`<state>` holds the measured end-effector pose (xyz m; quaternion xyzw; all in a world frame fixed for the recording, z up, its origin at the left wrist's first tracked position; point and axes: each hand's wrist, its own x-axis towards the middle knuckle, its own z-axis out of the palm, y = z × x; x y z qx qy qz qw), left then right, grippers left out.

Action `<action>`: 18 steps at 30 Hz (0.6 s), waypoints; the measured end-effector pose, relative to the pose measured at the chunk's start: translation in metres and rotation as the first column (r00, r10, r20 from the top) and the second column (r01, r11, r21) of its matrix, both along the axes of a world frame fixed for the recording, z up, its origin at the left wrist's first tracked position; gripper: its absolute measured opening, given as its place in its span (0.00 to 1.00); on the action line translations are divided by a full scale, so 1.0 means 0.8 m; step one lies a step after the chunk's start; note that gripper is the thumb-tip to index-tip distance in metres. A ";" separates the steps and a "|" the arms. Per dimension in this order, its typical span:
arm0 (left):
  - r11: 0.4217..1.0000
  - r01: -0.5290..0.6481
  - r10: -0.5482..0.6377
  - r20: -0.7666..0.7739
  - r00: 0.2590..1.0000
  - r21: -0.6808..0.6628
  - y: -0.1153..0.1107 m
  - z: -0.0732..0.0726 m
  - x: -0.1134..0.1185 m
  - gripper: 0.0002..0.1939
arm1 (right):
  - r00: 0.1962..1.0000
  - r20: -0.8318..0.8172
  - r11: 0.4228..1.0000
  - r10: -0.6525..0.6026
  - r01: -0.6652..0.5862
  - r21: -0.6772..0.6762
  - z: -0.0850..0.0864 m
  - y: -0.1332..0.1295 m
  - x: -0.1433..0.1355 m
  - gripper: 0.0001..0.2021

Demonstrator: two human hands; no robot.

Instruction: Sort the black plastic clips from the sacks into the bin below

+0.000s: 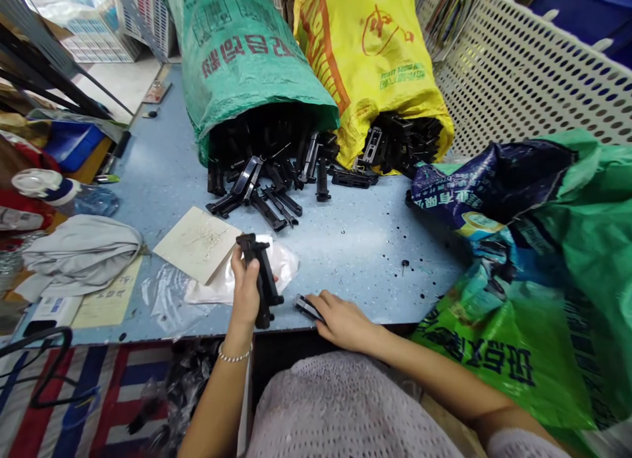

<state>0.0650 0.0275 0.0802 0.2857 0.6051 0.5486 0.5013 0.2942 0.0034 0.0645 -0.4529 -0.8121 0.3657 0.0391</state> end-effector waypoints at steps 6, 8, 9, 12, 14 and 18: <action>0.961 0.218 -0.228 -0.044 0.973 -0.172 -0.012 -0.050 0.070 0.35 | 0.862 0.110 0.860 -0.495 0.468 0.202 -0.001 0.051 0.040 0.22; 0.956 0.264 -0.287 -0.217 0.933 -0.128 -0.001 -0.069 0.125 0.36 | 0.830 0.217 0.853 -0.514 0.466 0.234 0.002 0.066 0.056 0.22; 0.949 0.292 -0.315 -0.312 0.896 -0.118 0.004 -0.077 0.150 0.37 | 0.845 0.280 0.889 -0.455 0.415 0.193 0.005 0.072 0.063 0.20; 0.912 0.389 -0.398 -0.496 0.771 -0.128 0.009 -0.090 0.195 0.38 | 0.876 0.407 0.965 -0.260 0.245 0.090 0.020 0.098 0.068 0.21; 0.889 0.440 -0.438 -0.517 0.735 -0.127 0.006 -0.093 0.200 0.38 | 0.855 0.417 0.951 -0.308 0.259 0.169 0.033 0.138 0.052 0.23; 0.882 0.468 -0.440 -0.464 0.769 -0.061 0.005 -0.089 0.173 0.39 | 0.788 0.321 0.846 -0.525 0.441 0.299 0.057 0.259 -0.010 0.32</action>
